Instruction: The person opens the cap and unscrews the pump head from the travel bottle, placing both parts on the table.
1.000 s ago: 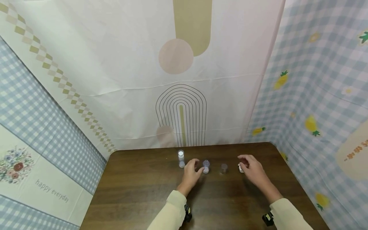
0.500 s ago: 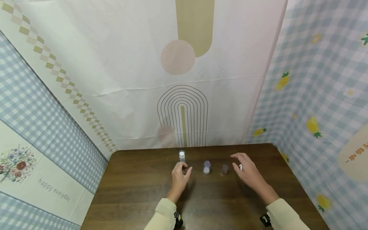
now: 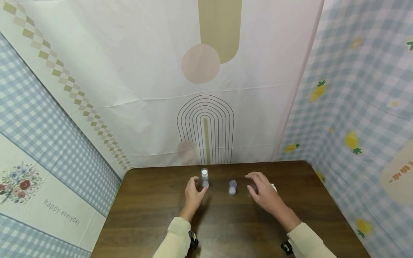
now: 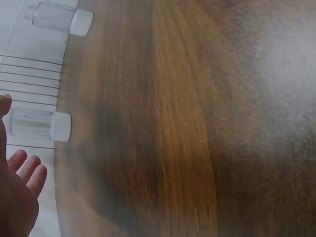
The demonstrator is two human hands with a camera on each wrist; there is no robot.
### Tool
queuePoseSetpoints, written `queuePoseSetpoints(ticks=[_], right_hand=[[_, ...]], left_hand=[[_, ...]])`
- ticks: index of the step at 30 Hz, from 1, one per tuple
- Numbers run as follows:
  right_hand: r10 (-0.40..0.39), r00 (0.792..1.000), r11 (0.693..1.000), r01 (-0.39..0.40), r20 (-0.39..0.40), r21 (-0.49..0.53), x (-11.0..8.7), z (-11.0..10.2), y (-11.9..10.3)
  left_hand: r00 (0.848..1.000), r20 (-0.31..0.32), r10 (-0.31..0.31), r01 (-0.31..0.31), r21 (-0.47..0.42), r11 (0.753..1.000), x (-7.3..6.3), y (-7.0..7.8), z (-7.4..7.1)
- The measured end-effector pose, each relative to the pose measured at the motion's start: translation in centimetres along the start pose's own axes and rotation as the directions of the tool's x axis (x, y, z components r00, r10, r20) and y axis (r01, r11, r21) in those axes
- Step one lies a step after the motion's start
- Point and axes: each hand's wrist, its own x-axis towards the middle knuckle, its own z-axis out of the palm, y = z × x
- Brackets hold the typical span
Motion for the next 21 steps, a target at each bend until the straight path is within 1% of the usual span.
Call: queuePoseSetpoints(ticks=[2,5,9,12,14,16,21], right_hand=[[-0.005,1.000,1.000,0.005,-0.005,0.002,0.1,0.4,-0.4],[-0.017,1.000,1.000,0.017,-0.012,0.007,0.4,0.9,-1.1],[-0.040,0.999,0.999,0.040,-0.011,0.014,0.8,1.6,-2.1],[-0.049,0.999,0.999,0.049,-0.008,0.014,0.9,2.1,-2.8],[-0.052,0.999,0.999,0.052,0.000,0.012,0.8,2.4,-3.3],[-0.067,0.998,0.998,0.067,0.004,0.014,0.8,2.7,-3.7],[-0.098,0.995,0.995,0.098,0.016,0.029,0.4,3.2,-4.5]], left_hand=[[0.999,0.033,-0.030,0.030,0.004,1.000,0.2,-0.1,0.0],[0.995,0.066,-0.072,0.072,0.011,0.997,0.5,-0.2,0.1],[0.988,0.078,-0.132,0.132,0.011,0.991,1.1,-0.1,0.3],[0.982,0.088,-0.166,0.165,0.016,0.986,1.6,-0.2,0.6],[0.978,0.099,-0.182,0.181,0.013,0.983,1.8,-0.4,0.8],[0.978,0.103,-0.183,0.183,0.004,0.983,1.9,-0.6,1.0],[0.974,0.111,-0.195,0.203,-0.060,0.977,2.0,-0.9,1.3]])
